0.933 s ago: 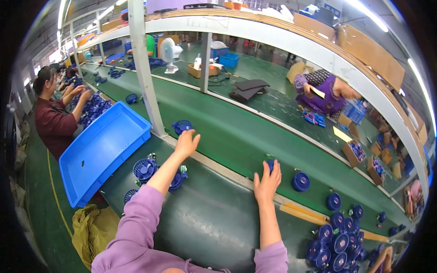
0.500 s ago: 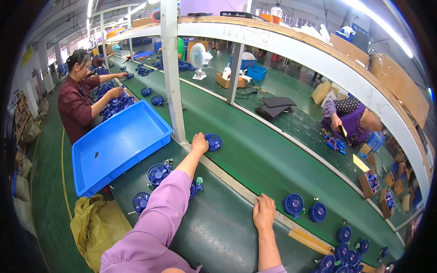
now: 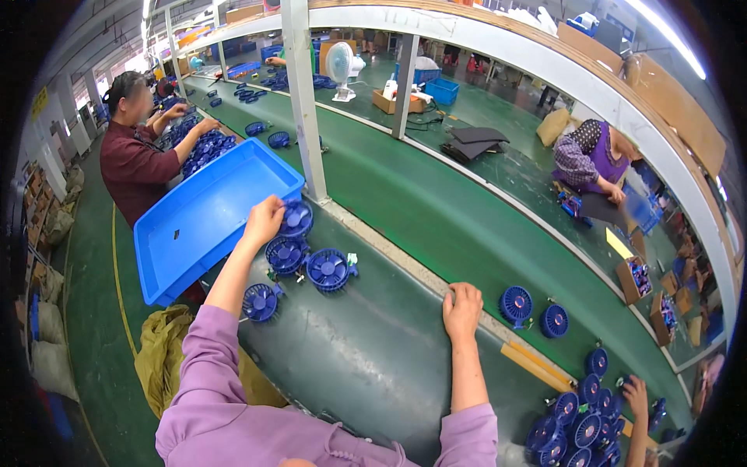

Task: The person assembles small portable fans on a production line by attaching grill covers onto fan housings by hand and placing the parts on the table.

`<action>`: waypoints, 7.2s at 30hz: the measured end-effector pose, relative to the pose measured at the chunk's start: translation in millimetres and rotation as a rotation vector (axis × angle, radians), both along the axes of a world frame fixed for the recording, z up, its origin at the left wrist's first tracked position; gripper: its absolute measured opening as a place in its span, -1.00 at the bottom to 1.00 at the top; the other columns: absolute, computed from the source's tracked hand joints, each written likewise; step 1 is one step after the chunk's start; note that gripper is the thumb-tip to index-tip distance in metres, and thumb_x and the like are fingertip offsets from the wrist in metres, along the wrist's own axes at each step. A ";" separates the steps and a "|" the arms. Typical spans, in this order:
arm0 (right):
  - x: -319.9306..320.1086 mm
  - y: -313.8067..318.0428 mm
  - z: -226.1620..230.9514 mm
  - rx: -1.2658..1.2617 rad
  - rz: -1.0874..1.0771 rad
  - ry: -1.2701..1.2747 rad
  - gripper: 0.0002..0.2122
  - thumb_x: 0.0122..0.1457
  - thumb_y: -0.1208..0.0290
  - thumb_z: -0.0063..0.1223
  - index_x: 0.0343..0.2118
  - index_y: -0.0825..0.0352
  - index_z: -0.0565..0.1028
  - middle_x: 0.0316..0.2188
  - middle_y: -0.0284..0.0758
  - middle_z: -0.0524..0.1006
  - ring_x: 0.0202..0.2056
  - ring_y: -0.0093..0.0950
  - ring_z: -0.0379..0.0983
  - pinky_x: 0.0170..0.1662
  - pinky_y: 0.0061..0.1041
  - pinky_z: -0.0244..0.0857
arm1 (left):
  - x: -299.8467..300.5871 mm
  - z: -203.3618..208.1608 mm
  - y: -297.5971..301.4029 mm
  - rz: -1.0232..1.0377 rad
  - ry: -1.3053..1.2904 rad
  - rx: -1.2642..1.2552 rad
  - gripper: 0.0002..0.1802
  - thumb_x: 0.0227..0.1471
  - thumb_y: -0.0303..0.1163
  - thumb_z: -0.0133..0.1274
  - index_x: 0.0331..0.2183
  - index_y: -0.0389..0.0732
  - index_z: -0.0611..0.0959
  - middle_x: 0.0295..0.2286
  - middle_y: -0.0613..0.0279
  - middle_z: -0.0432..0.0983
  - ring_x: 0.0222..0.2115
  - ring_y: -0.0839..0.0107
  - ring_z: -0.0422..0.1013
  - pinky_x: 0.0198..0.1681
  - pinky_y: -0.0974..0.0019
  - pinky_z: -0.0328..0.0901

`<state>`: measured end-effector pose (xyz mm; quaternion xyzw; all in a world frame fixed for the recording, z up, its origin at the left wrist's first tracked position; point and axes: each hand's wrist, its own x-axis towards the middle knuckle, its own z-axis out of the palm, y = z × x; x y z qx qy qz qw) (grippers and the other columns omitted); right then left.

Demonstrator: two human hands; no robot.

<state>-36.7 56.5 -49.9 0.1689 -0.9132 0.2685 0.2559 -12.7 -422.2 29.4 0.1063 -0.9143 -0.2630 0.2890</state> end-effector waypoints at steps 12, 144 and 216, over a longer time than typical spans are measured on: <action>-4.2 4.7 -12.0 0.028 -0.086 0.043 -0.81 0.03 0.39 0.17 -0.25 0.20 0.52 -0.23 -0.28 0.45 -0.08 -0.23 0.34 -0.02 -0.21 0.22 | 160.6 -35.8 27.4 -0.041 -0.262 0.097 0.03 -0.13 0.08 0.27 0.23 -0.25 0.22 0.20 -0.12 0.16 0.19 -0.05 0.14 0.22 0.03 0.10; 66.7 15.1 -26.2 0.094 -0.130 0.027 -0.65 0.12 0.33 0.10 -0.02 0.27 0.49 0.13 -0.14 0.37 0.21 -0.16 0.18 0.27 -0.16 0.01 | 309.9 195.3 330.4 -1.366 0.761 0.435 -0.65 0.01 -0.37 0.01 -0.20 -0.34 0.68 -0.21 0.20 0.62 -0.34 0.36 0.53 -0.29 0.42 0.42; 55.5 14.6 -43.7 -0.089 -0.175 0.006 -0.67 -0.12 0.39 0.18 -0.22 0.32 0.55 0.09 -0.07 0.34 0.20 -0.10 0.14 0.29 -0.10 -0.07 | 125.7 2.1 386.9 -1.382 -0.379 0.893 -0.73 0.14 -0.45 0.02 -0.11 -0.31 0.46 -0.56 0.26 0.45 -0.54 0.56 0.37 -0.41 0.51 0.29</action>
